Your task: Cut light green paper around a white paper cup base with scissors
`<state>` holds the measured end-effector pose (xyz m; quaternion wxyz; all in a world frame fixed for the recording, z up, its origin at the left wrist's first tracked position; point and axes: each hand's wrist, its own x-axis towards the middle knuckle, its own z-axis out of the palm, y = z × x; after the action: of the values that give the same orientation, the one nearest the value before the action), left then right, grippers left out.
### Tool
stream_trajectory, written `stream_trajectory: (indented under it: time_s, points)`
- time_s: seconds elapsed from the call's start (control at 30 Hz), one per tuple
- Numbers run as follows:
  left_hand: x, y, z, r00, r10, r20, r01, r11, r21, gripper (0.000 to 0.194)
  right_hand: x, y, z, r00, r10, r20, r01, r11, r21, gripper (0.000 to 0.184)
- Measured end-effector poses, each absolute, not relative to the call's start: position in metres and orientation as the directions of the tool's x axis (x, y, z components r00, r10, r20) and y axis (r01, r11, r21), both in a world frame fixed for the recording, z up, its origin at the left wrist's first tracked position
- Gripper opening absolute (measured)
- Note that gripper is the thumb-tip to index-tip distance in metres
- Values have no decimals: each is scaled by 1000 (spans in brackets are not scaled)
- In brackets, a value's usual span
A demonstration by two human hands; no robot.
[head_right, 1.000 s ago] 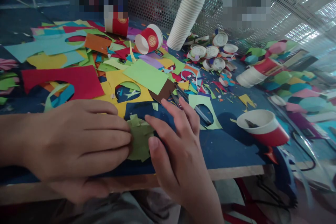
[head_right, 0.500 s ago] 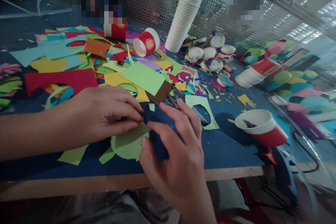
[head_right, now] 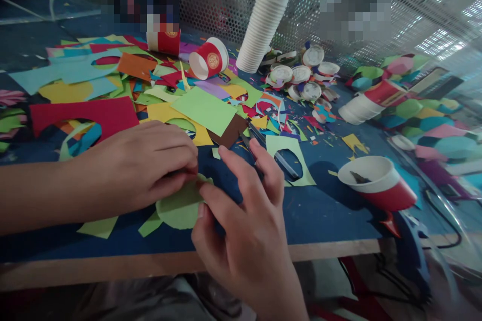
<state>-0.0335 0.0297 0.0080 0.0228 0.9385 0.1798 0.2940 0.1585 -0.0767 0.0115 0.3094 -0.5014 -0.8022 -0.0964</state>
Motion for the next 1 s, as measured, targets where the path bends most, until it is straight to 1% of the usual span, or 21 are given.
stream_trajectory:
  time_s: [0.1,0.17,0.27,0.37,0.5,0.57,0.63,0.7,0.8,0.87,0.93,1.0]
  points:
    - [-34,28,10,777,365,514,331,-930,159,26,159,-76,11,-310,741,596,863,482,-150,19]
    - [-35,28,14,790,383,479,334,-924,187,24,159,-76,11,-310,739,598,864,482,-147,19]
    - [-34,27,18,784,408,467,336,-913,232,22,159,-76,10,-314,737,598,861,486,-148,20]
    - [-34,27,21,766,455,455,341,-887,312,23,160,-76,10,-322,738,593,859,491,-144,20]
    - [-34,27,20,741,540,399,363,-822,440,21,160,-77,10,-334,744,579,863,488,-129,21]
    - [-34,27,20,730,562,389,362,-801,477,19,160,-77,9,-336,743,579,864,488,-125,21]
    - [-35,28,20,712,570,409,347,-793,501,17,160,-77,9,-335,741,582,865,487,-122,20]
    - [-35,29,23,671,578,464,324,-792,518,17,160,-77,9,-332,742,582,867,484,-123,20]
    - [-36,33,31,541,638,548,324,-760,563,17,160,-77,9,-334,746,577,866,484,-124,19]
    - [-38,37,39,439,730,524,348,-676,649,21,160,-77,10,-331,750,572,862,487,-141,20]
    - [-41,41,45,374,814,445,375,-572,730,24,161,-77,12,-318,759,568,856,488,-172,26]
    - [-44,44,49,341,859,382,449,-506,737,28,163,-77,14,-301,766,568,846,490,-212,36]
